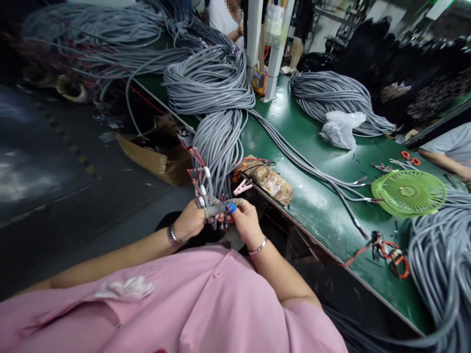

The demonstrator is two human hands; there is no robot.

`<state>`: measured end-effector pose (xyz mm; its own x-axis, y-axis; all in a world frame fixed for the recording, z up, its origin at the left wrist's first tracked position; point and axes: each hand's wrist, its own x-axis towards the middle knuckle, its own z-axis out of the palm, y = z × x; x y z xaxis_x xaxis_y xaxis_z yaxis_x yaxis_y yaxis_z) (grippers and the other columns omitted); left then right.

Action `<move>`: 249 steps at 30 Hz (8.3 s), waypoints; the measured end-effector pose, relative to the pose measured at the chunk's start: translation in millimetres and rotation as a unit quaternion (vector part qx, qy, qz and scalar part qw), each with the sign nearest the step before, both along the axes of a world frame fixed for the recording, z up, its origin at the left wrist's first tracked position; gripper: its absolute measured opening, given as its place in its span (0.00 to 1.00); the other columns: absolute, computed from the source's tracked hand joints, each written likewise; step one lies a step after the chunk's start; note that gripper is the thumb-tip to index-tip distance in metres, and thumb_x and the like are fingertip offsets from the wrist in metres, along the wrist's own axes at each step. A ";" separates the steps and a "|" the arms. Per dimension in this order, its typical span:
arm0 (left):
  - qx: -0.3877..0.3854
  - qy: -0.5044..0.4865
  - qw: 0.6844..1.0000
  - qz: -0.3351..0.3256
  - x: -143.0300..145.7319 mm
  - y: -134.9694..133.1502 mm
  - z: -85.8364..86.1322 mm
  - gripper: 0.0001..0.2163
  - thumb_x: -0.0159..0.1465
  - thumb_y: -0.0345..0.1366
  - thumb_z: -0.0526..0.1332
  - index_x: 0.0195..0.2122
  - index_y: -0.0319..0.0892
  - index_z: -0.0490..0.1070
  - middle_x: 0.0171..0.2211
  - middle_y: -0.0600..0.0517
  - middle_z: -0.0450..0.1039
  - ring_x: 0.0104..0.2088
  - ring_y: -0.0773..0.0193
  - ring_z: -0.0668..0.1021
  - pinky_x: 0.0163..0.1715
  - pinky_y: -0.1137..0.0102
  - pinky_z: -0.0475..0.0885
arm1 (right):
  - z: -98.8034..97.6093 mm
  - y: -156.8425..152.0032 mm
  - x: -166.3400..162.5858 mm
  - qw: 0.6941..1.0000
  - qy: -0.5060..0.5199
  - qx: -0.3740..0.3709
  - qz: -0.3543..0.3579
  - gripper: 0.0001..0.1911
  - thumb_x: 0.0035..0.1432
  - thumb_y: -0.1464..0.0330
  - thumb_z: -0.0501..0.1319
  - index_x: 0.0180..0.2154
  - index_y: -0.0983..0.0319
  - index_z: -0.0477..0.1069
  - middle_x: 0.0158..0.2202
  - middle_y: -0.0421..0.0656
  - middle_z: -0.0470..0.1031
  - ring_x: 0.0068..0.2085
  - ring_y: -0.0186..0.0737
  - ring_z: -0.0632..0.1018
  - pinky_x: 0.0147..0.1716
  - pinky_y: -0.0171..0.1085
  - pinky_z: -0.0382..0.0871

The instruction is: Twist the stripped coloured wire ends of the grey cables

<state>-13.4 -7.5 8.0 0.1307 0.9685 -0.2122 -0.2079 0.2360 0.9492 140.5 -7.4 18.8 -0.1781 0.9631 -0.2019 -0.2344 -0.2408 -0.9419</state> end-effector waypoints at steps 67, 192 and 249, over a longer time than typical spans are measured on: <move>-0.073 -0.033 0.993 -0.086 7.5 18.1 22.4 0.09 0.50 0.36 0.68 0.24 0.36 0.70 0.17 0.51 0.72 0.16 0.67 0.73 0.16 0.74 0.63 | -14.8 49.3 7.9 0.981 0.183 -0.037 -0.042 0.26 0.52 0.45 0.61 0.35 0.62 0.73 0.26 0.39 0.69 0.23 0.30 0.66 0.21 0.30 0.64; -0.037 -0.061 0.997 0.014 24.7 5.8 24.1 0.10 0.49 0.37 0.68 0.24 0.36 0.71 0.16 0.52 0.72 0.16 0.67 0.73 0.17 0.73 0.66 | -19.5 48.1 6.5 0.970 0.237 -0.027 -0.053 0.20 0.55 0.51 0.61 0.35 0.62 0.75 0.28 0.40 0.74 0.26 0.32 0.70 0.25 0.31 0.64; -0.066 -0.061 0.995 0.046 26.9 10.4 19.2 0.09 0.48 0.36 0.68 0.26 0.36 0.73 0.19 0.50 0.74 0.18 0.66 0.75 0.15 0.75 0.67 | -9.8 41.0 2.4 0.947 0.307 -0.083 -0.045 0.17 0.55 0.54 0.63 0.35 0.62 0.74 0.29 0.40 0.74 0.27 0.32 0.71 0.25 0.32 0.69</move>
